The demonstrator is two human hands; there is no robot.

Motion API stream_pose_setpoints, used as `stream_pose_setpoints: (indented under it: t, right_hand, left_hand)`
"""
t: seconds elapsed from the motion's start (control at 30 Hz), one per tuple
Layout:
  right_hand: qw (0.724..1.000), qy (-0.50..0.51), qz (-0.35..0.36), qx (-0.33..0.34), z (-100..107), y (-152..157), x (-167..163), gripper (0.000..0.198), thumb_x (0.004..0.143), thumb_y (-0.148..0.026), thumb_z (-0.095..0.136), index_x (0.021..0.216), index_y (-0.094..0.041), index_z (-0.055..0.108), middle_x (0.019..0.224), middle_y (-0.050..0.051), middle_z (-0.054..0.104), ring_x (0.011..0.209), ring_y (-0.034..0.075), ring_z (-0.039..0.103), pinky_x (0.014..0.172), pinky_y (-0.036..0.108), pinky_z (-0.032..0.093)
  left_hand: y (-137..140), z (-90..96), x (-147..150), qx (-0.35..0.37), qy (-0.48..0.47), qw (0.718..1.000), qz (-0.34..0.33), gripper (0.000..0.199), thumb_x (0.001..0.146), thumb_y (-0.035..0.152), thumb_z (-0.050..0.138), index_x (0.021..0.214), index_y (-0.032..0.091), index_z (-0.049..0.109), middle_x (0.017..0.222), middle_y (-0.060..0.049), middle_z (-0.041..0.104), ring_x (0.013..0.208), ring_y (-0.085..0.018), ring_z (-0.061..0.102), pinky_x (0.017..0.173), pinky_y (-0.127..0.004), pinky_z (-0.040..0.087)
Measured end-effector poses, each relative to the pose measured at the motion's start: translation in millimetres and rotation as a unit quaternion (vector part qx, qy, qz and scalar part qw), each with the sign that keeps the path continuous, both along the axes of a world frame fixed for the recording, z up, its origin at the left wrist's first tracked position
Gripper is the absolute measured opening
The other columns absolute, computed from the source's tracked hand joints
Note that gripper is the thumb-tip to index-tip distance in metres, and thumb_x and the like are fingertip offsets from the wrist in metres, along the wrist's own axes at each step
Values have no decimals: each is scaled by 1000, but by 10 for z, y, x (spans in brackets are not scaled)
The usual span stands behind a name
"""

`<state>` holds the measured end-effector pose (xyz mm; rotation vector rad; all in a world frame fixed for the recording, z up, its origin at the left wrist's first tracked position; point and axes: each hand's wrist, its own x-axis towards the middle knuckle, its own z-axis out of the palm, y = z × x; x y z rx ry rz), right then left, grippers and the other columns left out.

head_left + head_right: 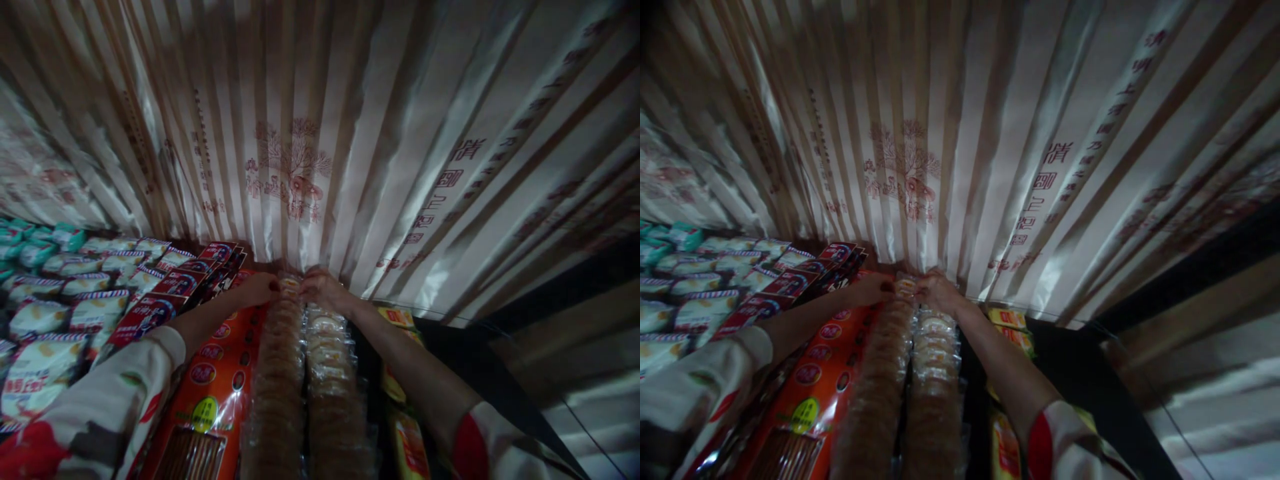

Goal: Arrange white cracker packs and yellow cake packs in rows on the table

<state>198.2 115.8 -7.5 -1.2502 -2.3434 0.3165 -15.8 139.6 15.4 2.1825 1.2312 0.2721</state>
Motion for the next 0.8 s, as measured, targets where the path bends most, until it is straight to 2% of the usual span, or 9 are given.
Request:
stream_pose_setpoints:
  t: [0.17,0.3,0.43,0.5,0.63,0.8]
  right_hand:
    - [999,1,-42,-20,43,-23,-49,9,72,-10,63,71,-17,68,70,3,65,70,14,58,71,25,43]
    - [995,-2,-81,-61,122,-85,-94,11,76,-10,57,77,-16,66,74,3,64,71,13,59,67,23,43]
    - [995,2,-100,-11,208,-197,-136,7,77,-16,60,83,-15,64,81,5,64,80,15,58,74,25,43]
    - [996,-3,-84,13,247,-264,-149,7,78,-20,63,83,-17,65,81,4,64,84,16,57,77,26,42]
    - [998,-47,-16,-23,284,-365,-167,9,80,-29,62,81,-23,68,79,1,68,83,16,59,83,28,40]
    - [996,-75,8,-52,271,-362,-194,9,80,-25,61,81,-22,69,78,2,70,76,15,62,82,28,40]
  left_hand:
    - [-6,-8,39,44,-20,998,42,10,70,11,56,76,16,62,72,1,65,70,-11,59,62,-18,43]
    - [8,-12,15,48,-54,996,48,8,71,12,57,75,15,63,72,0,64,69,-11,58,62,-18,44]
    - [6,-51,-17,30,-81,994,69,6,70,14,58,74,14,63,67,1,63,65,-11,57,59,-18,44]
    - [-2,-72,-21,22,-98,993,69,6,70,14,58,74,14,63,68,1,63,65,-11,57,59,-19,44]
    - [-25,-93,10,24,-98,993,61,7,71,14,58,74,14,64,70,0,64,68,-12,58,63,-20,44]
    - [-60,-74,63,37,-72,994,75,8,72,11,57,75,14,64,72,0,64,70,-11,58,66,-20,44]
